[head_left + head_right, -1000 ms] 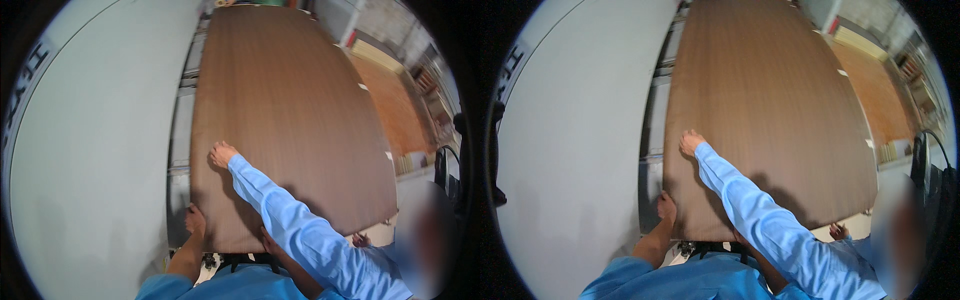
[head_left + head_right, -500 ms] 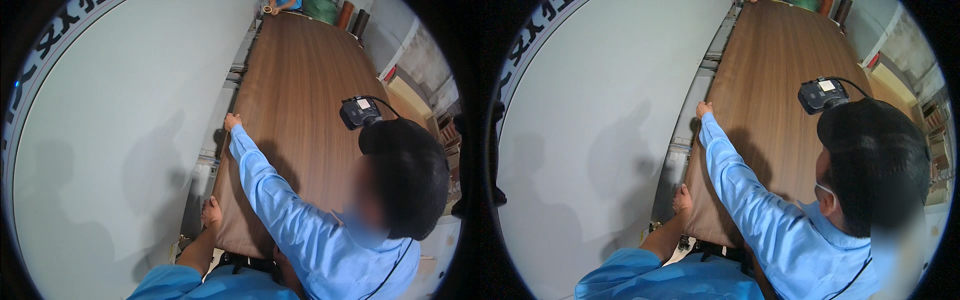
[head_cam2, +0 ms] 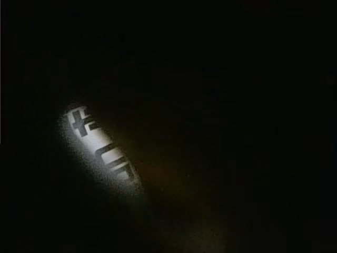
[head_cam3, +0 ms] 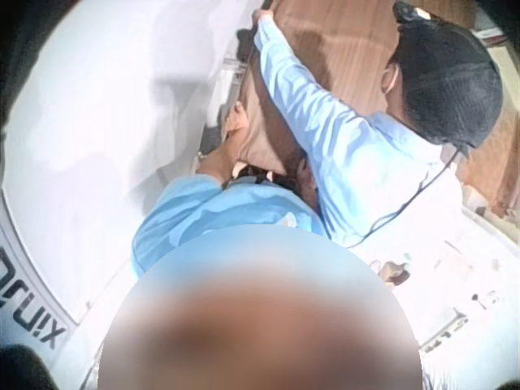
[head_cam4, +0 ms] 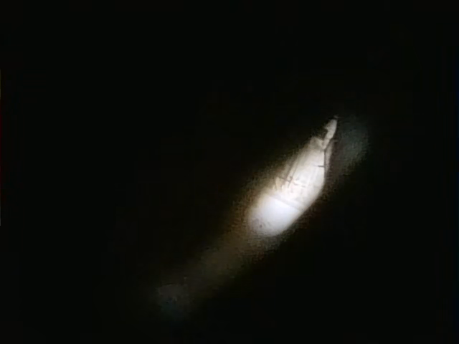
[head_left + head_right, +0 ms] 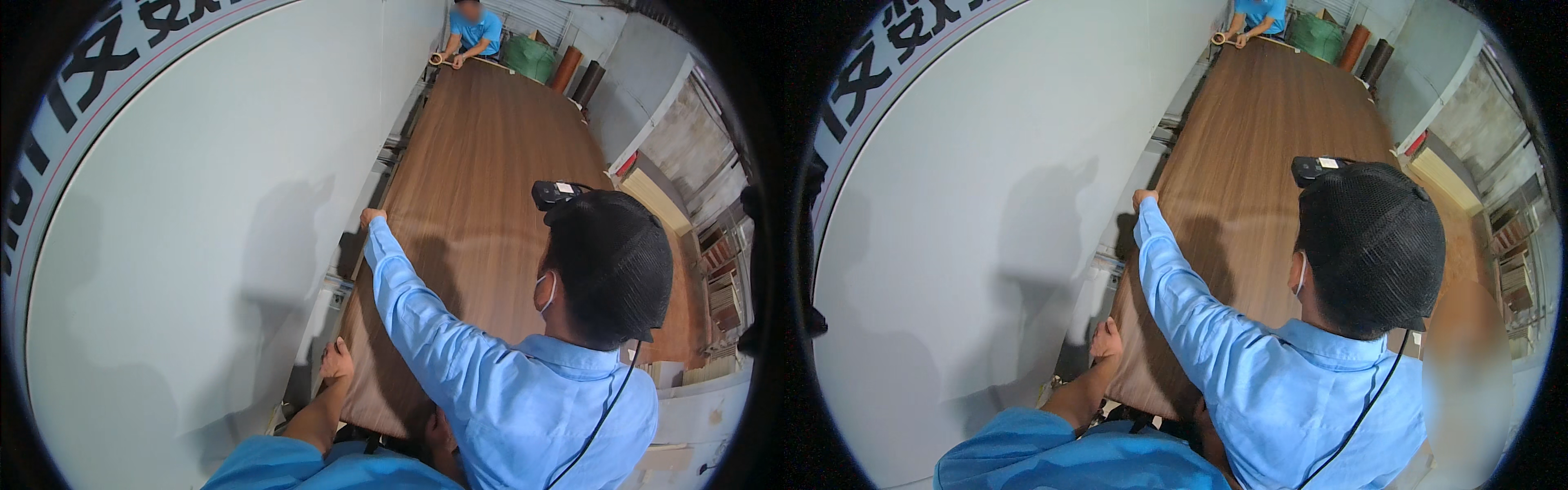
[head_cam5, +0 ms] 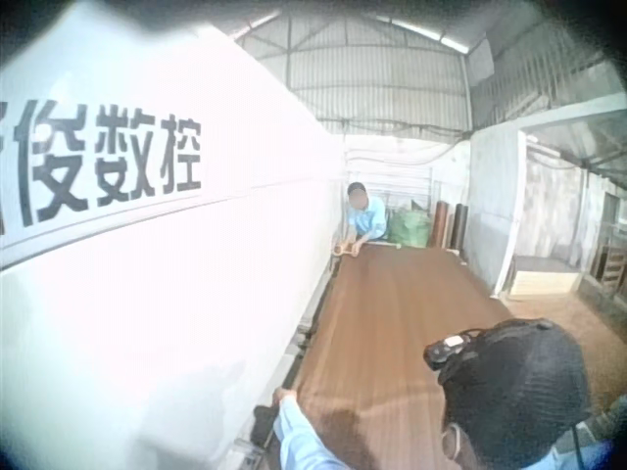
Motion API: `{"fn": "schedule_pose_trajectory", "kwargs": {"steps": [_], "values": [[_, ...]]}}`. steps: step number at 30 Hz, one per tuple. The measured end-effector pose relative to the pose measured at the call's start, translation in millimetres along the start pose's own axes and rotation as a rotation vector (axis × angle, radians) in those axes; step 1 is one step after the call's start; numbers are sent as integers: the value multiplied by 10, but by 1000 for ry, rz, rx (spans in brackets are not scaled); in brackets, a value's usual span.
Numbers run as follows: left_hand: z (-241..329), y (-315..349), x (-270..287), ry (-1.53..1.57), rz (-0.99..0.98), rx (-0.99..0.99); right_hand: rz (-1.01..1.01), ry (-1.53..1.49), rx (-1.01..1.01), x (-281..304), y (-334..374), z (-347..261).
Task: The person assists two coworkers in applying masking tape along the edges of a large wood panel on a vacuum press machine. The person holds the panel steady while the coworkers apply tape, then helps lift and position the panel onto the machine bed before operating the control panel.
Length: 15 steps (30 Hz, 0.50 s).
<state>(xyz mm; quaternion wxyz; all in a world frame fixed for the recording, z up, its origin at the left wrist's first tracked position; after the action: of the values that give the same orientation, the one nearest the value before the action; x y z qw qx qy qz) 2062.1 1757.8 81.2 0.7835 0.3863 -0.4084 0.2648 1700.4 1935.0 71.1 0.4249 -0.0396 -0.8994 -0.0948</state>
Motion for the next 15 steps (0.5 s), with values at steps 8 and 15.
{"fn": "schedule_pose_trajectory", "kwargs": {"steps": [8, 15], "values": [[-52, -3, 6, -35, -46, 8, -89, 129, -105, 222, 45, -317], [132, -72, 61, -36, 95, -181, -28, 65, -64, 437, -13, -456]]}}
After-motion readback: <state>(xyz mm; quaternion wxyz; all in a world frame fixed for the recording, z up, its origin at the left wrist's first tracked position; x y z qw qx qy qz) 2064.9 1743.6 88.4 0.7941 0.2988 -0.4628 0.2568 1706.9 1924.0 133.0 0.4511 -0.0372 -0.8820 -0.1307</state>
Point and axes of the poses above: each hand's wrist, its own y-axis away from the middle knuckle, its own x-axis out of the back of the hand, z = x × y, the point moved 10 cm from there along -y, towards the middle knuckle, and after that the axes turned 10 degrees about x, right-handed, at the moved point
